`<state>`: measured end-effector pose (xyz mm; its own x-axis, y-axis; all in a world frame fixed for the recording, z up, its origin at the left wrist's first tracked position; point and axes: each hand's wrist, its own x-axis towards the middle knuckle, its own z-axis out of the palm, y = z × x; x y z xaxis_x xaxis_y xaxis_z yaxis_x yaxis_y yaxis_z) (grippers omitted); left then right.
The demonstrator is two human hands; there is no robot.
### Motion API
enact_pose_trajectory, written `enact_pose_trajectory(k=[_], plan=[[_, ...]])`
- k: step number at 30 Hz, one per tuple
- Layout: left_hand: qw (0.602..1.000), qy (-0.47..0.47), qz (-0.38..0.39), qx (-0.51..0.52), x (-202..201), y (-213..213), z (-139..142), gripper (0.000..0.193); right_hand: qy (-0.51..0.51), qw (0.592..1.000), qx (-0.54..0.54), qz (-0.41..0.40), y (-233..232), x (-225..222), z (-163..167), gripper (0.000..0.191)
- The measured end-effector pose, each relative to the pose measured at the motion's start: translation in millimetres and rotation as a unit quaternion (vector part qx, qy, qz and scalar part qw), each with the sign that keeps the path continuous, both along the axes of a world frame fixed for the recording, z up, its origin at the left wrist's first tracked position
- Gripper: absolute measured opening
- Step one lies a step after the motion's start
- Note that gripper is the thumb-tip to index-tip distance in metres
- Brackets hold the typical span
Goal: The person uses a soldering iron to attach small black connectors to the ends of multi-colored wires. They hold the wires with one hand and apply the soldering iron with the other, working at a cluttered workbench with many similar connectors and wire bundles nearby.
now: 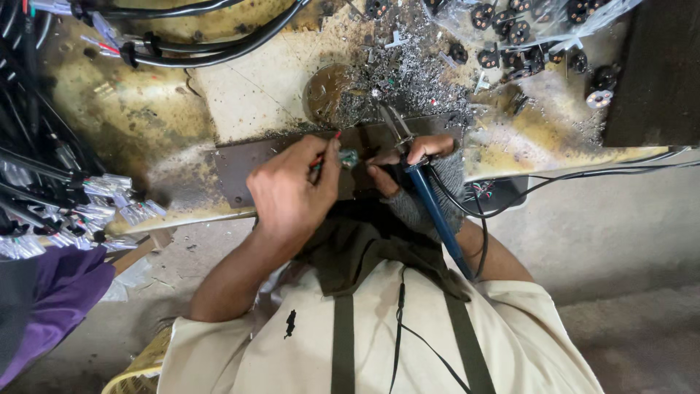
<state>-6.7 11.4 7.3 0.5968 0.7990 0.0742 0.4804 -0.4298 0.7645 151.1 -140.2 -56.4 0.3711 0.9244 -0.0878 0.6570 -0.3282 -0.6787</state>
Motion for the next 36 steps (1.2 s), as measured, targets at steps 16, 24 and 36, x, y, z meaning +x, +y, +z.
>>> enact_pose_trajectory(k=[16, 24, 36], plan=[[0.996, -0.016, -0.006, -0.086, -8, -13, -3, 0.018, 0.257, 0.966, -0.027, -0.014, -8, -5, -6, 0.022], [0.993, -0.051, -0.022, 0.107, -12, -46, -23, 0.008, 0.652, 0.749, 0.071, -0.092, -8, -12, -36, 0.009], [0.937, -0.067, -0.246, -0.24, -18, 11, 5, 0.007, 0.584, 0.806, 0.097, -0.008, 0, 15, -18, 0.033]])
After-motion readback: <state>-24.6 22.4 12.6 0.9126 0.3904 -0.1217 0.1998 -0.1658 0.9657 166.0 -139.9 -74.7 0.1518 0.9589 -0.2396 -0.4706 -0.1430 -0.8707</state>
